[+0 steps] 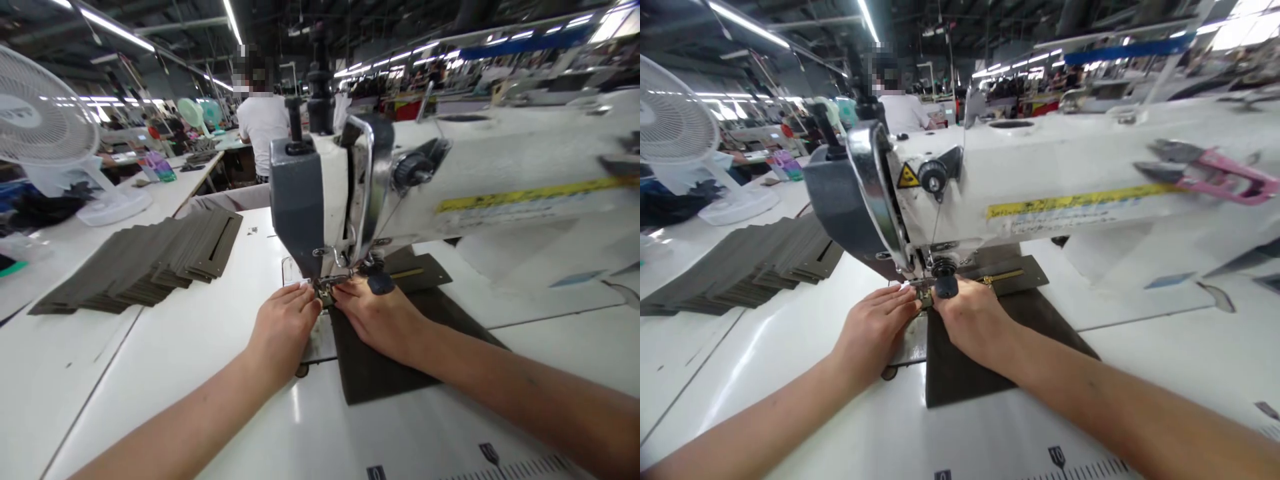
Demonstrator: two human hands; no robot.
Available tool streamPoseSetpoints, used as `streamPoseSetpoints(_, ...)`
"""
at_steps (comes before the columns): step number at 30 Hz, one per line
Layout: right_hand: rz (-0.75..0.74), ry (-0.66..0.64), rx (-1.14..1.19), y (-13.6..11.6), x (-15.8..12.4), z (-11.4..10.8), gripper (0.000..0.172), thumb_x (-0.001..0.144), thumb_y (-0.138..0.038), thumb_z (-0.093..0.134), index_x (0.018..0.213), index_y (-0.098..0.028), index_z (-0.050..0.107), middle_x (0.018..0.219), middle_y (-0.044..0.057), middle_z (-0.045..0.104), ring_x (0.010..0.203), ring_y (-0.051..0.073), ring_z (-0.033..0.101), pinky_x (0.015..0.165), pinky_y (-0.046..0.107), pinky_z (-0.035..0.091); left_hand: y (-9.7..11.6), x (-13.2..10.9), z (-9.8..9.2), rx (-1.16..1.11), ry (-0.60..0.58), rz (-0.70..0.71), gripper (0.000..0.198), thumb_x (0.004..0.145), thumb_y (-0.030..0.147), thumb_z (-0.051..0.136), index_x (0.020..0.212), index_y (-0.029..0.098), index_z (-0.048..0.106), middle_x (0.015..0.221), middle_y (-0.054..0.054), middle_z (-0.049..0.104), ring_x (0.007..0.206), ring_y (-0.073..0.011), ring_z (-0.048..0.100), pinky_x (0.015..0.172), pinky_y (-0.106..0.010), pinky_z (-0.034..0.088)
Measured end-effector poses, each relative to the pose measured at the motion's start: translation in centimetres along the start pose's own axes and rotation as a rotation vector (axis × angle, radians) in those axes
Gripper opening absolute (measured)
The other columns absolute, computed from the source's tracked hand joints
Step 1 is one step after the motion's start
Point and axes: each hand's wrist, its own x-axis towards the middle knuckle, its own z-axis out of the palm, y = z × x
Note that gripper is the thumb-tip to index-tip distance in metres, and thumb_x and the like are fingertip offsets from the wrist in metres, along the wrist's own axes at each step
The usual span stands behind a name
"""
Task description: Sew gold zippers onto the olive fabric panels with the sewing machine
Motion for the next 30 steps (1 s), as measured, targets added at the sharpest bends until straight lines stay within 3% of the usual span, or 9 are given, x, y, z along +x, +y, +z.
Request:
streamPoseSetpoints(12,-0.03,0.133,0.058,0.1,-0.3,0.5,0.017,0.083,-0.01,0.046,0.086,-0.014,0.062,0.092,0.009,0.064,0.091,0.02,0.057,0.086,0.032,0.043,0.3,-0.2,-0.3,-0.014,-0.022,-0.036,0.018,0.084,0.011,0.044,0.082,0.013,0.063,0.091,-0.01,0.069,0.088,-0.0211,0.065,0.083,-0.037,0.052)
streamPoseSetpoints(21,0.024,0.149,0.118,-0.2,-0.3,0.8,0.023,0.085,-0.012,0.04,0.089,-0.016,0.063,0.095,0.009,0.064,0.09,0.019,0.058,0.084,0.032,0.044,0.0,-0.6,0.4,-0.089,0.033,-0.093,0.017,0.085,0.013,0.046,0.08,0.015,0.062,0.092,-0.008,0.069,0.089,-0.0203,0.065,0.084,-0.037,0.051)
streamPoseSetpoints(23,0.071,0.122,0.083,-0.1,-0.2,0.8,0.022,0.086,-0.022,0.043,0.096,-0.015,0.062,0.098,0.011,0.064,0.093,0.022,0.057,0.09,0.04,0.039,-0.1,-0.7,0.1,-0.105,0.034,-0.126,0.018,0.085,0.013,0.044,0.08,0.016,0.062,0.093,-0.007,0.069,0.09,-0.0194,0.064,0.084,-0.037,0.051)
streamPoseSetpoints(24,0.121,0.104,0.047,0.0,-0.3,0.7,0.028,0.086,-0.033,0.047,0.1,-0.013,0.061,0.101,0.014,0.063,0.098,0.026,0.055,0.095,0.047,0.034,-0.1,-0.8,-0.1,-0.101,0.015,-0.155,0.019,0.085,0.012,0.043,0.081,0.017,0.062,0.095,-0.007,0.069,0.092,-0.0192,0.064,0.085,-0.037,0.05)
streamPoseSetpoints(27,0.295,0.027,-0.056,0.2,-1.3,0.3,0.077,0.073,-0.069,0.046,0.114,-0.006,0.055,0.12,0.023,0.052,0.12,0.041,0.035,0.098,0.064,0.015,0.8,-1.4,-1.2,0.016,-0.1,-0.283,0.022,0.086,0.016,0.041,0.096,0.015,0.061,0.11,-0.012,0.063,0.106,-0.0235,0.057,0.092,-0.045,0.044)
streamPoseSetpoints(30,0.352,-0.023,-0.106,-0.3,-4.0,0.0,0.095,0.07,-0.078,0.035,0.126,-0.002,0.046,0.135,0.024,0.036,0.127,0.043,0.021,0.098,0.065,0.014,2.9,-2.7,-2.0,0.135,-0.212,-0.316,0.042,0.087,0.034,0.043,0.121,0.01,0.049,0.128,-0.02,0.047,0.121,-0.0335,0.041,0.093,-0.054,0.039)
